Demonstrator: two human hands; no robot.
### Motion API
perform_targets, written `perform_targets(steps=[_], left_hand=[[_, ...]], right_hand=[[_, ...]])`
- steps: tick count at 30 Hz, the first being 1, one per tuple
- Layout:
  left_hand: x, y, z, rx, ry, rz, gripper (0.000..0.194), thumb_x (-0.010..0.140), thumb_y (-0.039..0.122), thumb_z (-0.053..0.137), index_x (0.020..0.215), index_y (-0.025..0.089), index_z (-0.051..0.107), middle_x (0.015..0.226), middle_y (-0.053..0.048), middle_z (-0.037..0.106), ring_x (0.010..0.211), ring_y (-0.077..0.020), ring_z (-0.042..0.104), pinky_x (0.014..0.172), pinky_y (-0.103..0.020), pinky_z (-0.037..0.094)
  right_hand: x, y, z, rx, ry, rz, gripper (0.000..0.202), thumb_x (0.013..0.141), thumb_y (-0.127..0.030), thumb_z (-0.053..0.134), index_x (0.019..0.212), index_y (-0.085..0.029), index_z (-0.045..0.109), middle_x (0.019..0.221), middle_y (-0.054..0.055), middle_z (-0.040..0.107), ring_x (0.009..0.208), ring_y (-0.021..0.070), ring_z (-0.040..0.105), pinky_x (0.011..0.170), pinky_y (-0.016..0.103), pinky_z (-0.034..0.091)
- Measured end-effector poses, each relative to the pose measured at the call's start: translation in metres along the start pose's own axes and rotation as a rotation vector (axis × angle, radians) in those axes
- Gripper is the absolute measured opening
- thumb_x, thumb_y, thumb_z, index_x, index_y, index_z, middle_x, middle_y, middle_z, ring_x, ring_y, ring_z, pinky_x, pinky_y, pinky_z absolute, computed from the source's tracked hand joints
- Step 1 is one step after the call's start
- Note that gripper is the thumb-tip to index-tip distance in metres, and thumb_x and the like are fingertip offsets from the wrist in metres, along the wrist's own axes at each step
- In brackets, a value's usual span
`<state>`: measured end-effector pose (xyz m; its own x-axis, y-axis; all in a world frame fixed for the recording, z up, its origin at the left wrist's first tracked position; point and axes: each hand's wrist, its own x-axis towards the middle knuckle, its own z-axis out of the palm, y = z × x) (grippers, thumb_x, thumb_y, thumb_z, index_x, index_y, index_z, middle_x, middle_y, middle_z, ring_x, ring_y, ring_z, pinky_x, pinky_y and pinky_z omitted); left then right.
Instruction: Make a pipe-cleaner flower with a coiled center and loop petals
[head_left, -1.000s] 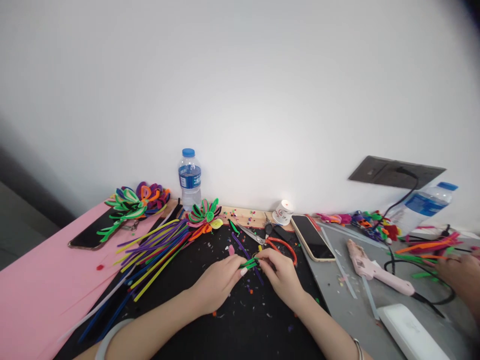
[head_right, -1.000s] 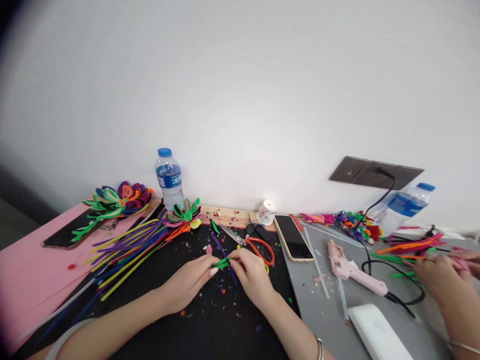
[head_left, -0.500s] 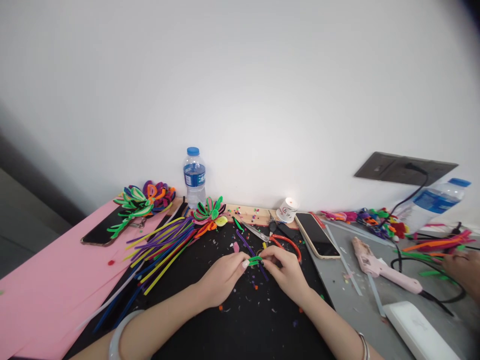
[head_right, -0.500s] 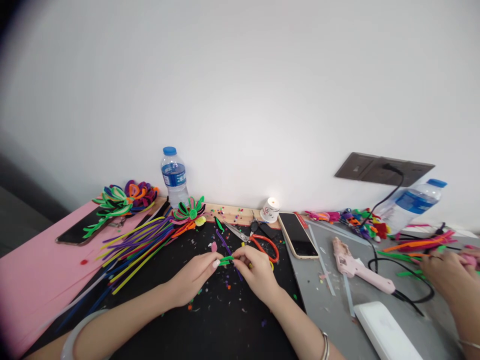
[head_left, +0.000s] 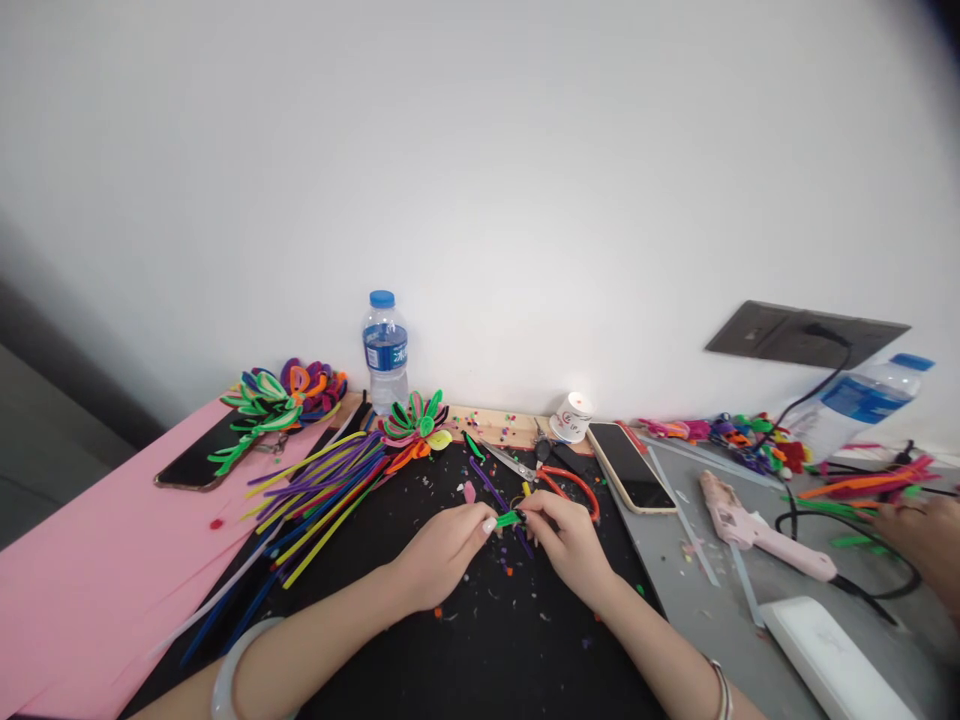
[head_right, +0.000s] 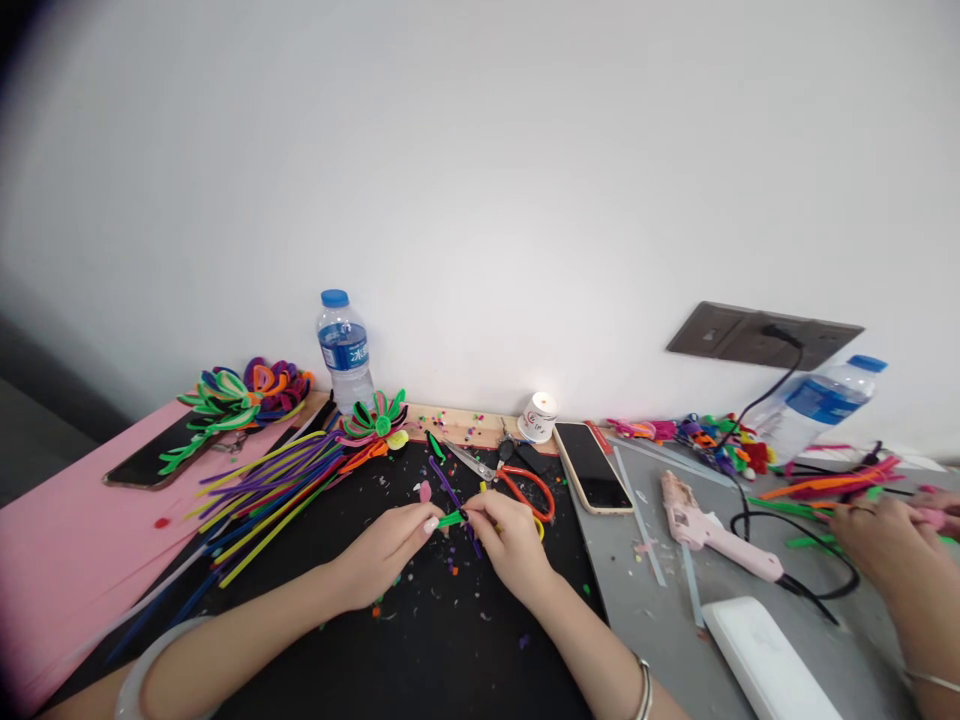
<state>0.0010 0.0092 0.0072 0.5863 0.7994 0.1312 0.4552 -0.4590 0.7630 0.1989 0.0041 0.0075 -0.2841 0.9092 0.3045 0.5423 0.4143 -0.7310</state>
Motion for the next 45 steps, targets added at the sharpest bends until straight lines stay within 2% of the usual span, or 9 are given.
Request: perform_targets(steps=[7,17,21,24,29,32,36,40,45], left_hand=[[0.0007,0.0003,0.0008,0.007,-0.011,-0.003,0.038,0.094,0.032,0.020,0.087,0.019,0.055,0.079,-0.002,0.060,0.073,-0.0162,0.054,0.070,-0.027,0.042],[0.0007,-0.0019,0.0019,-0.002,-0.018,-0.011,0.033,0.094,0.029,0.021,0.078,0.019,0.048,0.072,0.001,0.054,0.067,-0.0140,0.051,0.066,-0.025,0.039],[0.0015,-0.0013,0.0014,-0.007,-0.015,-0.027,0.034,0.094,0.031,0.021,0.076,0.019,0.047,0.069,0.002,0.051,0.064,-0.0137,0.049,0.064,-0.025,0.038],[0.0018,-0.0005,0.0009,-0.015,-0.018,-0.032,0.033,0.094,0.031,0.022,0.075,0.019,0.046,0.069,0.002,0.051,0.063,-0.0135,0.048,0.063,-0.025,0.037],[0.0009,0.0011,-0.0004,0.015,-0.035,-0.030,0.030,0.094,0.030,0.024,0.077,0.020,0.046,0.068,0.002,0.049,0.062,-0.0134,0.047,0.061,-0.024,0.036],[0.0004,0.0015,-0.0006,0.040,-0.041,-0.031,0.028,0.093,0.031,0.025,0.079,0.020,0.047,0.067,0.002,0.049,0.062,-0.0140,0.047,0.060,-0.024,0.035],[0.0006,0.0013,-0.0003,0.069,-0.053,-0.042,0.027,0.093,0.031,0.026,0.079,0.020,0.046,0.068,0.002,0.051,0.062,-0.0146,0.049,0.059,-0.024,0.035],[0.0016,0.0002,0.0004,0.117,-0.062,-0.034,0.027,0.093,0.031,0.027,0.081,0.020,0.047,0.067,0.002,0.053,0.062,-0.0150,0.051,0.057,-0.024,0.033],[0.0024,-0.0014,0.0010,0.173,-0.062,-0.016,0.029,0.094,0.031,0.026,0.078,0.020,0.048,0.065,0.002,0.053,0.060,-0.0150,0.051,0.056,-0.024,0.033]], right_hand=[[-0.0010,-0.0007,0.0037,0.209,-0.024,0.118,0.025,0.089,-0.030,0.043,0.069,-0.019,0.051,0.057,-0.002,0.052,0.049,0.0118,0.051,0.050,0.023,0.040],[0.0025,0.0008,0.0088,0.523,-0.066,0.274,0.033,0.084,-0.046,0.049,0.065,-0.019,0.048,0.053,-0.003,0.052,0.041,0.0091,0.047,0.041,0.022,0.040],[0.0023,0.0013,0.0069,0.539,-0.045,0.260,0.025,0.083,-0.043,0.051,0.081,-0.018,0.055,0.058,-0.003,0.054,0.044,0.0098,0.049,0.043,0.022,0.042],[0.0011,0.0007,0.0055,0.501,-0.060,0.239,0.021,0.075,-0.033,0.062,0.091,-0.019,0.057,0.068,-0.002,0.059,0.051,0.0107,0.052,0.048,0.023,0.045],[-0.0004,-0.0037,0.0044,0.227,-0.045,0.131,0.007,0.077,-0.021,0.059,0.079,-0.019,0.065,0.064,-0.001,0.061,0.050,0.0109,0.051,0.049,0.023,0.041],[-0.0008,-0.0050,0.0039,0.103,-0.017,0.048,0.010,0.079,-0.021,0.057,0.076,-0.020,0.067,0.063,0.000,0.062,0.051,0.0123,0.052,0.051,0.024,0.042],[-0.0018,-0.0056,0.0034,0.055,0.013,-0.010,0.012,0.079,-0.023,0.058,0.087,-0.021,0.066,0.070,0.002,0.066,0.056,0.0140,0.055,0.053,0.025,0.045],[-0.0034,-0.0074,0.0034,0.025,-0.023,-0.081,0.012,0.082,-0.021,0.056,0.088,-0.023,0.066,0.082,0.003,0.070,0.062,0.0149,0.061,0.059,0.025,0.048],[-0.0051,-0.0058,0.0038,-0.083,-0.075,-0.178,0.015,0.085,-0.023,0.053,0.093,-0.024,0.065,0.081,0.003,0.071,0.069,0.0168,0.065,0.063,0.026,0.049]])
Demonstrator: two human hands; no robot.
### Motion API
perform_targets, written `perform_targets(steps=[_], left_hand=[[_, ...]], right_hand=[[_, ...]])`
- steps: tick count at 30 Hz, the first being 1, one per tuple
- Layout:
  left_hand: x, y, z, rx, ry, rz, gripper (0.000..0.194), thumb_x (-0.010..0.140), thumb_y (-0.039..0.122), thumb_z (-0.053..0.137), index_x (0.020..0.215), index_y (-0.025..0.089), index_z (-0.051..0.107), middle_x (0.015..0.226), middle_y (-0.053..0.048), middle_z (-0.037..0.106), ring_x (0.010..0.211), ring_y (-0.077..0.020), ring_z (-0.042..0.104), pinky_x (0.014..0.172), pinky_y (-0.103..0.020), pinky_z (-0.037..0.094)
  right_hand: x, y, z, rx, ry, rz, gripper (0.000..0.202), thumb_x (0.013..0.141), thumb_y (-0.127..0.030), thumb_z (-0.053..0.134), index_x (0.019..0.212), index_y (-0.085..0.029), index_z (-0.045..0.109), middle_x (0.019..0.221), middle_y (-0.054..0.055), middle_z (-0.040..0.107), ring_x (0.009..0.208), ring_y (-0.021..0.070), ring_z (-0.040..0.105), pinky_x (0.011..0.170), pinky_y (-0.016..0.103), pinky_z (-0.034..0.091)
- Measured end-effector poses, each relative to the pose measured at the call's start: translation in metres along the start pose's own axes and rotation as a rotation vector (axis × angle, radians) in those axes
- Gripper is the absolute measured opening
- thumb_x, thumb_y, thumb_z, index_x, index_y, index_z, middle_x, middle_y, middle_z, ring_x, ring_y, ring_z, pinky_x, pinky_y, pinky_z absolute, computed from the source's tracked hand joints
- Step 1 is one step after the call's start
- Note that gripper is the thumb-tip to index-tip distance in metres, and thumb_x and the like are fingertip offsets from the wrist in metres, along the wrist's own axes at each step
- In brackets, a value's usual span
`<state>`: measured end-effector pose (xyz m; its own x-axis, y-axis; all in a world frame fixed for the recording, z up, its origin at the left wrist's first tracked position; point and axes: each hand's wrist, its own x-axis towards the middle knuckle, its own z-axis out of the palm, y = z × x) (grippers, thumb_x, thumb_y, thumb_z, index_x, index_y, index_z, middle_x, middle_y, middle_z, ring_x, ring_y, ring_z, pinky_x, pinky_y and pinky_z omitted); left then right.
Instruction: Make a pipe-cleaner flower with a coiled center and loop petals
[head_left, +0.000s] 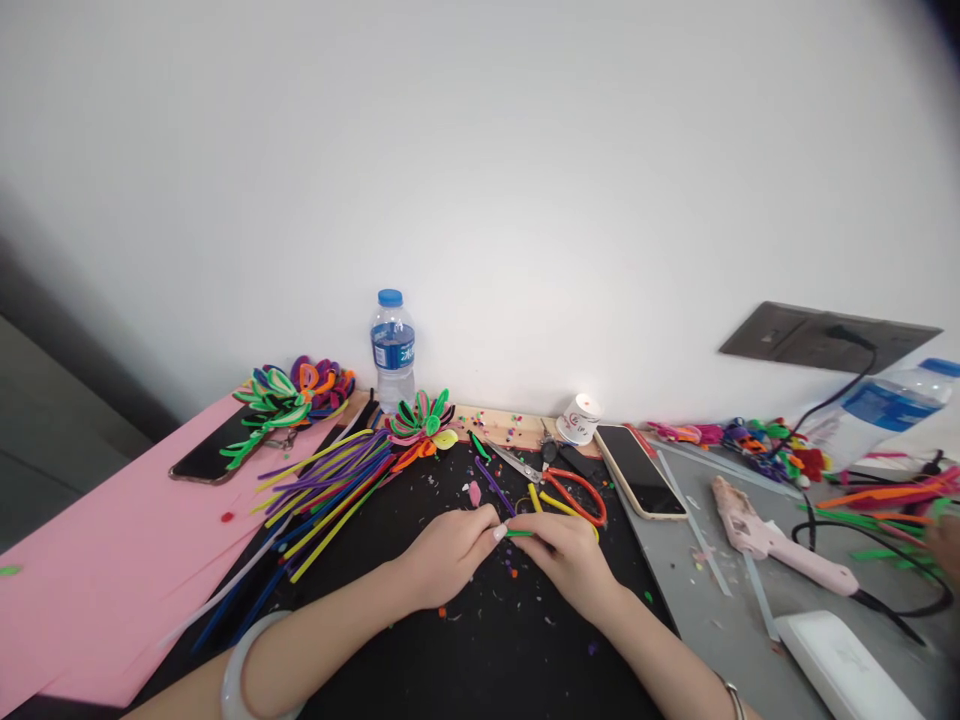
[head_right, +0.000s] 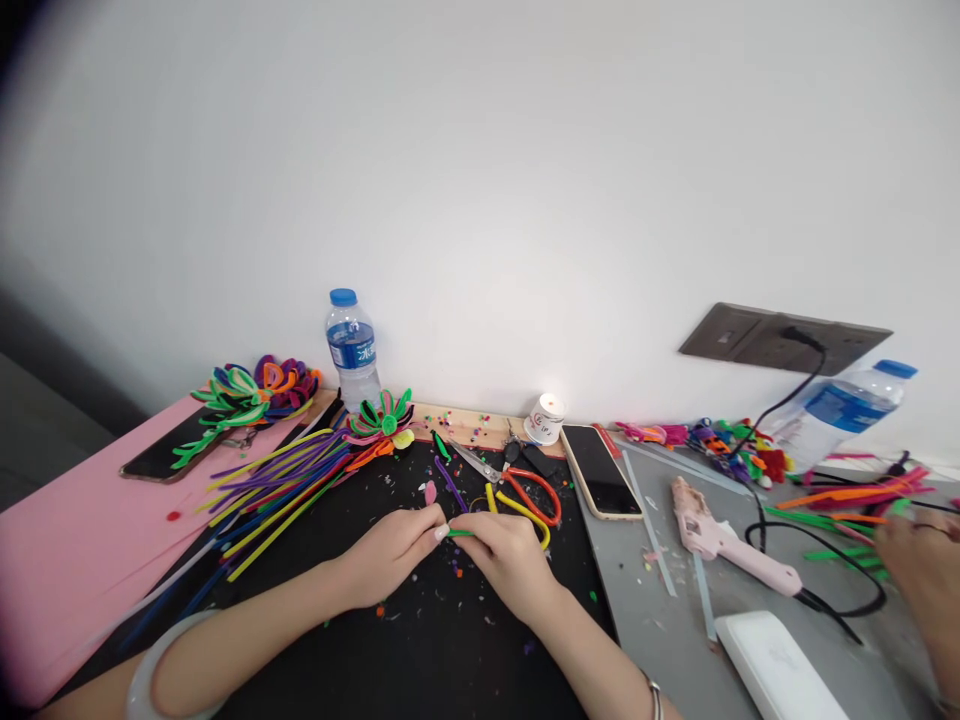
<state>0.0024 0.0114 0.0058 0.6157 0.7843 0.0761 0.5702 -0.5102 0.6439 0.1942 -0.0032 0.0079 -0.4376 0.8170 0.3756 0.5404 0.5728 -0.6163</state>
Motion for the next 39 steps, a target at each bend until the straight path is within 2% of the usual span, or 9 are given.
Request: perform_targets(steps=[5,11,17,21,23,26,31,35,39], left_hand=[[0.000,0.001,-0.001,-0.012,-0.002,0.004,0.029,0.093,0.032,0.027,0.080,0.020,0.050,0.068,0.001,0.056,0.063,-0.0154,0.054,0.059,-0.024,0.035],[0.000,0.000,-0.001,-0.113,0.031,-0.007,0.031,0.093,0.034,0.029,0.084,0.019,0.055,0.072,0.000,0.059,0.066,-0.0154,0.055,0.062,-0.024,0.037],[0.001,-0.001,-0.002,-0.341,0.162,0.011,0.032,0.093,0.030,0.029,0.082,0.018,0.057,0.063,0.003,0.052,0.059,-0.0125,0.047,0.060,-0.023,0.036],[0.002,-0.004,-0.001,-0.456,0.235,-0.017,0.034,0.092,0.030,0.034,0.066,0.017,0.052,0.056,0.005,0.048,0.053,-0.0100,0.044,0.058,-0.022,0.035],[0.003,-0.005,0.000,-0.527,0.254,-0.073,0.033,0.091,0.033,0.036,0.066,0.017,0.052,0.054,0.005,0.049,0.047,-0.0086,0.041,0.052,-0.022,0.033],[0.004,-0.007,0.002,-0.676,0.267,-0.133,0.025,0.089,0.034,0.041,0.080,0.016,0.056,0.055,0.005,0.053,0.042,-0.0077,0.041,0.046,-0.021,0.032],[0.005,-0.005,0.004,-0.957,0.212,-0.118,0.021,0.080,0.029,0.057,0.097,0.016,0.056,0.066,0.003,0.059,0.046,-0.0077,0.048,0.047,-0.020,0.038],[0.006,-0.004,0.004,-1.092,0.149,-0.103,0.021,0.078,0.028,0.061,0.093,0.015,0.057,0.065,0.003,0.058,0.046,-0.0069,0.047,0.048,-0.020,0.039],[0.006,-0.001,0.002,-1.135,0.141,-0.125,0.015,0.079,0.028,0.060,0.082,0.014,0.058,0.059,0.004,0.056,0.046,-0.0062,0.046,0.048,-0.018,0.036]], right_hand=[[-0.001,0.003,0.000,-0.086,-0.040,-0.045,0.015,0.087,-0.024,0.050,0.093,-0.023,0.065,0.083,0.005,0.071,0.071,0.0177,0.066,0.063,0.027,0.049],[-0.001,0.007,0.001,-0.082,-0.059,0.011,0.013,0.087,-0.023,0.051,0.088,-0.021,0.065,0.079,0.005,0.070,0.069,0.0172,0.065,0.062,0.026,0.048],[-0.002,0.008,0.005,-0.035,0.005,0.031,0.012,0.085,-0.020,0.053,0.083,-0.021,0.065,0.077,0.003,0.069,0.069,0.0163,0.064,0.063,0.024,0.047],[0.000,0.005,0.003,0.017,-0.034,0.121,0.019,0.087,-0.020,0.047,0.079,-0.020,0.064,0.064,0.001,0.064,0.055,0.0133,0.059,0.057,0.022,0.045],[0.001,0.004,0.002,0.087,-0.067,0.168,0.023,0.089,-0.021,0.044,0.077,-0.020,0.063,0.060,-0.001,0.061,0.051,0.0119,0.057,0.055,0.022,0.044],[0.003,0.001,0.003,0.284,-0.086,0.279,0.025,0.089,-0.026,0.043,0.074,-0.018,0.061,0.062,0.000,0.062,0.049,0.0112,0.057,0.053,0.022,0.045],[0.007,-0.006,0.007,0.756,-0.120,0.551,0.027,0.082,-0.039,0.052,0.071,-0.015,0.056,0.060,0.002,0.065,0.038,0.0091,0.055,0.038,0.018,0.041],[0.007,-0.007,0.010,0.977,-0.193,0.616,0.030,0.078,-0.041,0.057,0.071,-0.012,0.056,0.057,0.003,0.066,0.035,0.0081,0.055,0.035,0.015,0.039],[0.004,-0.006,0.011,1.066,-0.246,0.618,0.031,0.077,-0.041,0.059,0.072,-0.011,0.059,0.056,0.004,0.066,0.035,0.0082,0.056,0.034,0.015,0.039]])
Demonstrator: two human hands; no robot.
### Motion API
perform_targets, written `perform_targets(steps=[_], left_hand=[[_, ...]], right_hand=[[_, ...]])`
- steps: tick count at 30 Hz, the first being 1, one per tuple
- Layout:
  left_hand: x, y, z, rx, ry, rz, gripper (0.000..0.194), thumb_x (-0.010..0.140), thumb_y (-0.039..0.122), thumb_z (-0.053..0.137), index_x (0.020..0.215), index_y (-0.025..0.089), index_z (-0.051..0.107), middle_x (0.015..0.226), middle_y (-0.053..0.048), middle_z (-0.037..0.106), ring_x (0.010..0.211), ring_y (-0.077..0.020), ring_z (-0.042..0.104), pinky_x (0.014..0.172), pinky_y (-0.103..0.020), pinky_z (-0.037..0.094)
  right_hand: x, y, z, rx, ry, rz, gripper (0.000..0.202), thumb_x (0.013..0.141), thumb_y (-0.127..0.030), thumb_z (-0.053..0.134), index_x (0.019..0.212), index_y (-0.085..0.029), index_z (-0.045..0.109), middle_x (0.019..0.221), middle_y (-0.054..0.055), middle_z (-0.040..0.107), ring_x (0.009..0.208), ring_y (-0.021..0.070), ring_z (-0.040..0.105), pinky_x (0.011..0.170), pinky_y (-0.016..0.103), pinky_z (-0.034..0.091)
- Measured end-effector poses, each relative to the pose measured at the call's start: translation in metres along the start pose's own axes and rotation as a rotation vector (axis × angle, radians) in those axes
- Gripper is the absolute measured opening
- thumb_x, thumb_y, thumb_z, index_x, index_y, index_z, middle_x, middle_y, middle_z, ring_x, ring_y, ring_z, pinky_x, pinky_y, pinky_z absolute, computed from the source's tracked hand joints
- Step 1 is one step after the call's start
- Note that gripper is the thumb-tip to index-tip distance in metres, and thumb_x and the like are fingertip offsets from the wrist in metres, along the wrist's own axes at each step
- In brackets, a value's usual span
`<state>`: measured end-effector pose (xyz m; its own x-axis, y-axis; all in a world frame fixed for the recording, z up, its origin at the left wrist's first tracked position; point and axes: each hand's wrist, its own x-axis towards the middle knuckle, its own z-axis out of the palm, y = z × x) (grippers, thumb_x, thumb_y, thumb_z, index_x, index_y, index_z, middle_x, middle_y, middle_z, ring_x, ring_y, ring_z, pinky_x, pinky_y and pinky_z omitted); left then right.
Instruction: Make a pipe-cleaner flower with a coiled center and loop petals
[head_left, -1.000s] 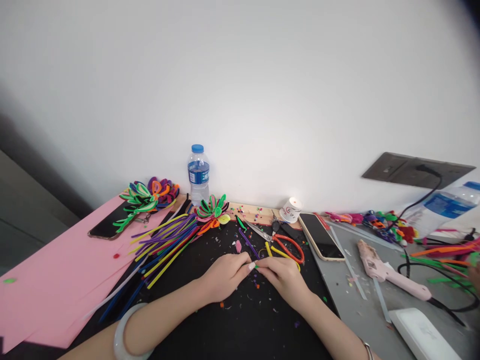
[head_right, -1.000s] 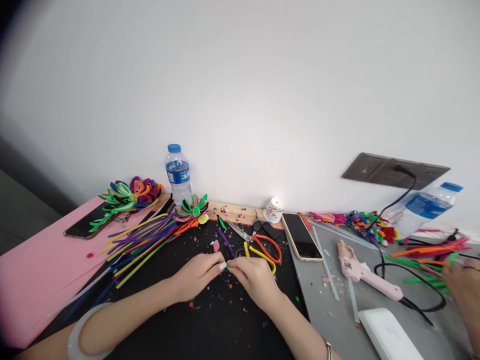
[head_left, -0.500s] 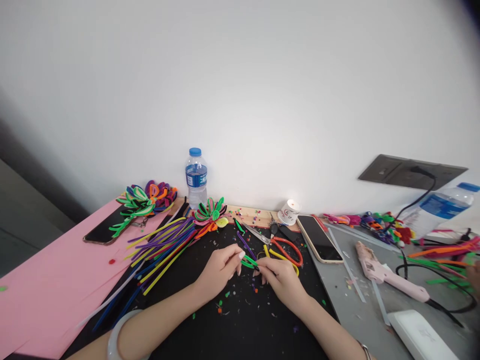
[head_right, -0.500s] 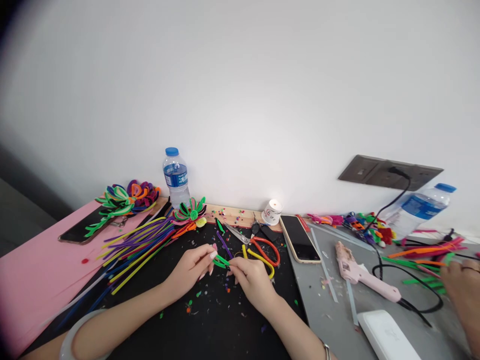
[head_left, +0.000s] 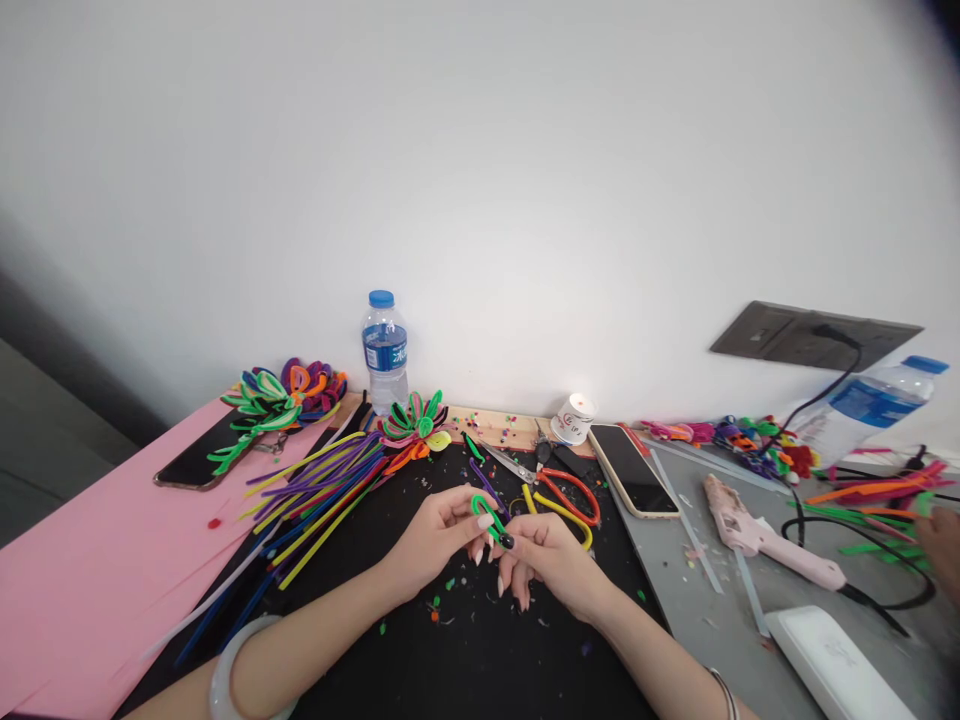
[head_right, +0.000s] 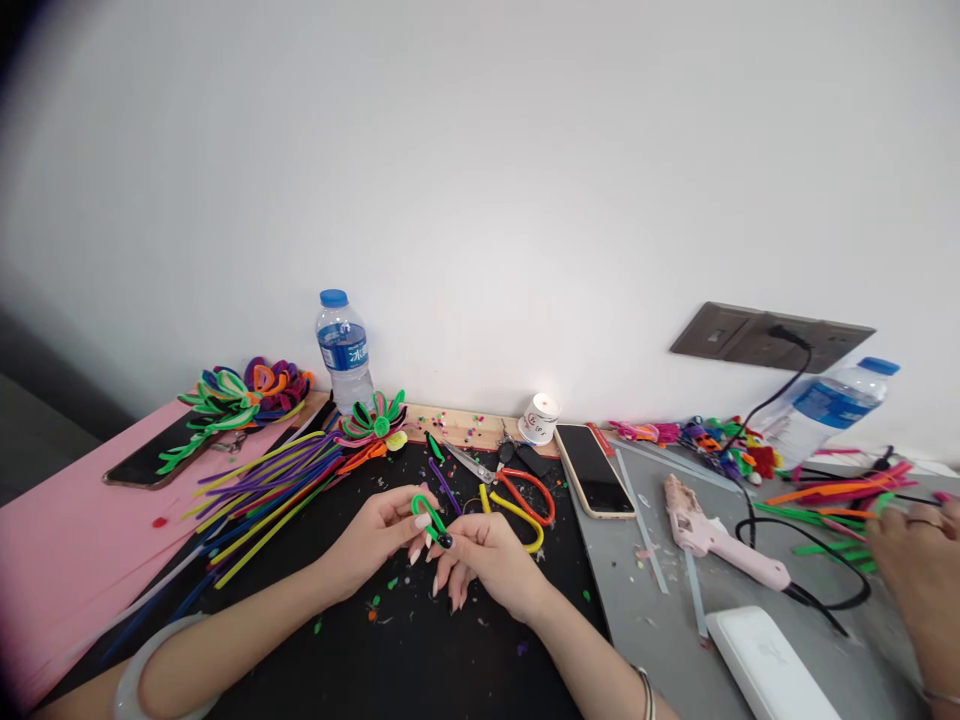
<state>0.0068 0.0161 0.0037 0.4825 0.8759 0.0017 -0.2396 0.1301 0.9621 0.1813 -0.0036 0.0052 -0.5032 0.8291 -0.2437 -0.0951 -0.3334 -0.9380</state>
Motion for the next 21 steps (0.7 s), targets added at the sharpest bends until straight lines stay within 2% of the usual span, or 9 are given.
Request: perform_targets(steps=[4,9,14,16,19,21], left_hand=[[0.000,-0.001,0.002,-0.038,0.026,-0.021,0.019,0.080,0.031,0.059,0.073,0.014,0.056,0.059,0.003,0.056,0.048,-0.0070,0.046,0.050,-0.019,0.035],[0.000,-0.003,0.000,0.016,0.041,-0.020,0.023,0.081,0.035,0.056,0.071,0.014,0.057,0.059,0.003,0.054,0.050,-0.0085,0.044,0.053,-0.021,0.035],[-0.003,0.004,0.000,0.243,-0.089,0.088,0.030,0.085,0.036,0.049,0.067,0.014,0.061,0.069,0.000,0.053,0.066,-0.0124,0.046,0.068,-0.025,0.037],[-0.003,0.006,0.001,0.256,-0.092,0.091,0.031,0.085,0.037,0.047,0.066,0.015,0.059,0.074,-0.001,0.055,0.072,-0.0142,0.048,0.073,-0.026,0.038],[-0.001,0.005,0.001,0.164,0.002,0.039,0.034,0.087,0.041,0.043,0.069,0.015,0.056,0.073,-0.002,0.056,0.072,-0.0154,0.051,0.073,-0.028,0.040],[0.002,0.002,-0.002,0.073,0.088,0.023,0.034,0.087,0.043,0.040,0.070,0.016,0.052,0.071,-0.002,0.055,0.068,-0.0152,0.052,0.069,-0.029,0.042]], right_hand=[[-0.001,0.001,-0.001,-0.017,-0.044,0.027,0.032,0.077,-0.042,0.059,0.073,-0.010,0.061,0.056,0.004,0.066,0.037,0.0088,0.057,0.035,0.015,0.040],[-0.001,0.000,0.001,-0.038,-0.075,0.030,0.033,0.076,-0.043,0.060,0.071,-0.010,0.059,0.055,0.004,0.066,0.037,0.0097,0.058,0.035,0.016,0.040],[-0.002,0.003,0.005,-0.072,-0.115,0.036,0.035,0.076,-0.046,0.059,0.071,-0.011,0.056,0.057,0.005,0.065,0.036,0.0102,0.057,0.035,0.017,0.041],[-0.002,0.004,0.004,-0.118,-0.132,0.047,0.035,0.077,-0.047,0.055,0.075,-0.012,0.054,0.058,0.004,0.065,0.036,0.0104,0.056,0.034,0.018,0.040],[-0.003,0.001,-0.003,-0.282,-0.040,-0.001,0.033,0.084,-0.046,0.043,0.081,-0.015,0.053,0.054,0.001,0.061,0.032,0.0091,0.049,0.032,0.018,0.035],[-0.003,-0.004,-0.009,-0.499,0.132,-0.109,0.030,0.088,-0.040,0.037,0.081,-0.016,0.054,0.050,-0.003,0.054,0.033,0.0082,0.044,0.035,0.019,0.033]])
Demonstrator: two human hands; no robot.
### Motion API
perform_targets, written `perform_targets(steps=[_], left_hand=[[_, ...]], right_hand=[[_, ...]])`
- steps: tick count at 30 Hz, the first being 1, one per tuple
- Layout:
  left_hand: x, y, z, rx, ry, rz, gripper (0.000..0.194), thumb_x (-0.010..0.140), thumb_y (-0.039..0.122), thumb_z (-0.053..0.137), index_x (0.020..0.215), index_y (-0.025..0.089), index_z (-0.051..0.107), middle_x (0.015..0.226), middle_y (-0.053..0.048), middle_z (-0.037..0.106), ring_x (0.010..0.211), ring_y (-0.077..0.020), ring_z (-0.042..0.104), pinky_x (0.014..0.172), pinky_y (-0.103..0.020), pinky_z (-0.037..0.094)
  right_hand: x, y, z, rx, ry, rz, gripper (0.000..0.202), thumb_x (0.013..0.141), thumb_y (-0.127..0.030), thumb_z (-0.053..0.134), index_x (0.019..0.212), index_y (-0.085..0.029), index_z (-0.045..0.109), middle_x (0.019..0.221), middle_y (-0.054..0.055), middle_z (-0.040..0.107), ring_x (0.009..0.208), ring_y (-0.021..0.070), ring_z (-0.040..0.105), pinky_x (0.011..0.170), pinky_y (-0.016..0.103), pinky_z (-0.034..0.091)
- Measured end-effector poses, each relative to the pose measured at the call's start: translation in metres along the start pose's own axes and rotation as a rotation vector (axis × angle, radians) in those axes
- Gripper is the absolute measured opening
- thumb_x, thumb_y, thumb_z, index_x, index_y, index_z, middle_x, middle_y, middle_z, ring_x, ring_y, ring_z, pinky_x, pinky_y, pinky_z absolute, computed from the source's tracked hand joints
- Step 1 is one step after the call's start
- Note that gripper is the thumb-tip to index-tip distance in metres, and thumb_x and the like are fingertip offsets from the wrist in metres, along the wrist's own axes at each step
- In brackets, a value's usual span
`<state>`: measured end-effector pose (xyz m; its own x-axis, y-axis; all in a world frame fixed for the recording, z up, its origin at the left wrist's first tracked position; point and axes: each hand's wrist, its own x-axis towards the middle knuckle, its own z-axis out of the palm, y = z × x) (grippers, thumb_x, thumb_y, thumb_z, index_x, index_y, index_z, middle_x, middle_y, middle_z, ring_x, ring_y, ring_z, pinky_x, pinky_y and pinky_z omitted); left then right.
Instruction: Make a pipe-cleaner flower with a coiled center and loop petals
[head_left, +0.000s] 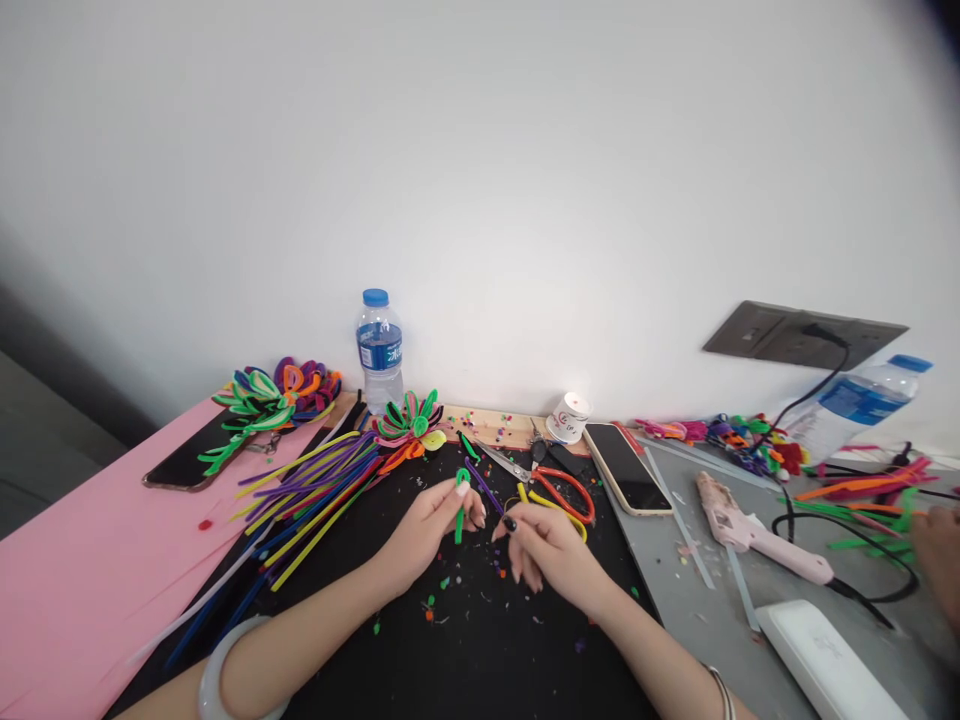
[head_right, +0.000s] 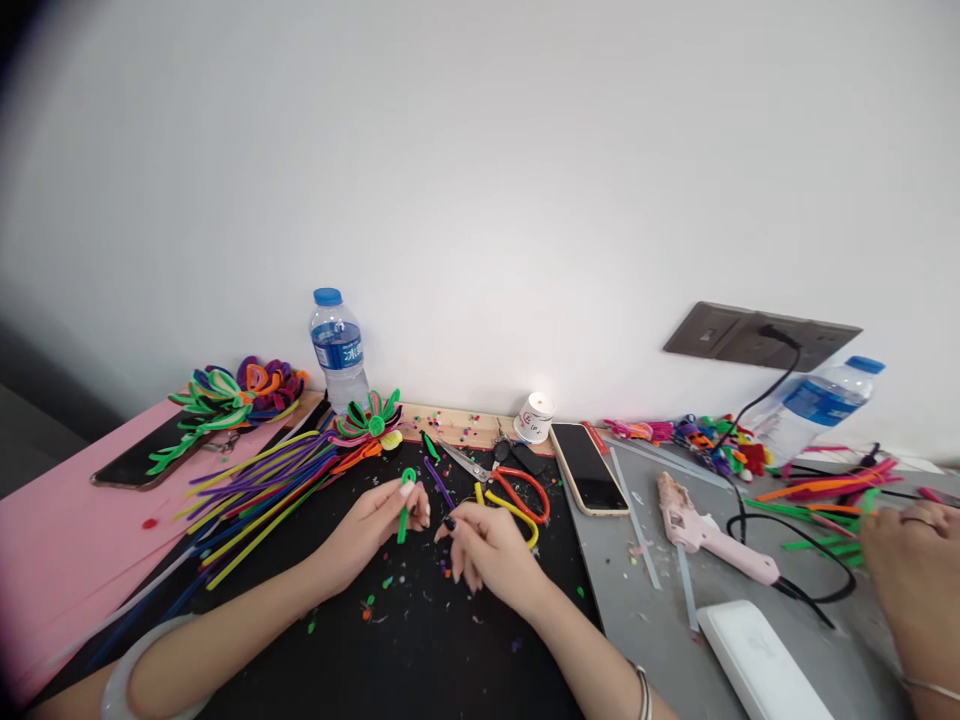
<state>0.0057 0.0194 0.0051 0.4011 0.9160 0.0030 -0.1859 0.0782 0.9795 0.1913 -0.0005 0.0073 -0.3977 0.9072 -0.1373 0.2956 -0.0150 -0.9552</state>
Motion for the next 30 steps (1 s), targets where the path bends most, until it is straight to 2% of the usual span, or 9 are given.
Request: perform_targets(steps=[2,4,7,10,14,19,22,26,30], left_hand=[[0.003,-0.004,-0.003,-0.017,0.067,0.007,0.034,0.088,0.044,0.037,0.069,0.018,0.046,0.064,0.001,0.051,0.061,-0.0138,0.052,0.063,-0.028,0.043],[0.006,-0.009,-0.006,0.037,0.120,0.037,0.034,0.089,0.044,0.035,0.067,0.019,0.042,0.056,0.005,0.042,0.050,-0.0109,0.045,0.055,-0.025,0.041],[0.008,-0.014,-0.008,0.091,0.155,0.050,0.033,0.088,0.044,0.036,0.067,0.019,0.040,0.055,0.007,0.034,0.045,-0.0083,0.034,0.047,-0.022,0.034],[0.009,-0.016,-0.009,0.124,0.191,0.048,0.031,0.087,0.044,0.038,0.068,0.020,0.040,0.058,0.007,0.031,0.047,-0.0083,0.028,0.044,-0.020,0.027],[0.007,-0.011,-0.012,0.221,0.245,0.050,0.025,0.084,0.042,0.045,0.073,0.019,0.045,0.061,0.007,0.033,0.051,-0.0097,0.031,0.047,-0.021,0.028],[0.007,-0.005,-0.016,0.437,0.342,0.076,0.020,0.080,0.037,0.052,0.089,0.019,0.050,0.061,0.007,0.039,0.055,-0.0110,0.038,0.054,-0.023,0.032],[0.009,-0.004,-0.017,0.378,0.419,0.087,0.026,0.076,0.036,0.056,0.094,0.019,0.049,0.062,0.007,0.044,0.054,-0.0109,0.041,0.055,-0.023,0.034],[0.009,-0.002,-0.017,0.263,0.457,0.093,0.032,0.075,0.038,0.057,0.100,0.019,0.050,0.060,0.007,0.049,0.047,-0.0093,0.040,0.049,-0.021,0.032],[0.010,-0.001,-0.018,0.194,0.449,0.087,0.026,0.076,0.042,0.055,0.080,0.017,0.055,0.059,0.004,0.051,0.041,-0.0071,0.033,0.043,-0.021,0.026]], right_hand=[[0.001,-0.002,-0.007,-0.293,0.200,-0.094,0.022,0.087,-0.031,0.040,0.078,-0.018,0.055,0.049,-0.005,0.047,0.040,0.0091,0.042,0.042,0.021,0.034],[0.001,-0.005,-0.011,-0.577,0.317,-0.152,0.010,0.081,-0.024,0.048,0.078,-0.019,0.056,0.053,-0.004,0.047,0.049,0.0114,0.046,0.050,0.023,0.035],[0.000,-0.006,-0.010,-0.844,0.331,-0.147,0.007,0.073,-0.019,0.056,0.079,-0.021,0.056,0.068,-0.002,0.055,0.060,0.0142,0.052,0.054,0.023,0.035],[-0.002,-0.006,-0.005,-0.942,0.314,-0.130,0.008,0.071,-0.015,0.053,0.076,-0.021,0.054,0.076,0.000,0.058,0.065,0.0145,0.055,0.055,0.023,0.036],[-0.002,-0.005,-0.005,-0.903,0.333,-0.120,0.010,0.073,-0.013,0.050,0.077,-0.021,0.054,0.075,0.000,0.062,0.067,0.0153,0.059,0.056,0.023,0.040],[0.000,0.002,-0.010,-0.656,0.390,-0.190,0.011,0.083,-0.018,0.046,0.087,-0.021,0.056,0.077,0.001,0.068,0.069,0.0164,0.064,0.061,0.025,0.046],[0.000,0.005,-0.011,-0.569,0.476,-0.258,0.013,0.084,-0.021,0.048,0.091,-0.021,0.059,0.082,0.003,0.070,0.072,0.0176,0.066,0.065,0.027,0.049],[-0.002,0.003,-0.011,-0.591,0.541,-0.331,0.014,0.084,-0.023,0.051,0.090,-0.022,0.064,0.083,0.004,0.071,0.069,0.0186,0.066,0.066,0.029,0.052],[-0.004,-0.001,-0.010,-0.578,0.532,-0.403,0.016,0.083,-0.022,0.052,0.088,-0.023,0.066,0.084,0.004,0.072,0.073,0.0195,0.067,0.068,0.030,0.053]])
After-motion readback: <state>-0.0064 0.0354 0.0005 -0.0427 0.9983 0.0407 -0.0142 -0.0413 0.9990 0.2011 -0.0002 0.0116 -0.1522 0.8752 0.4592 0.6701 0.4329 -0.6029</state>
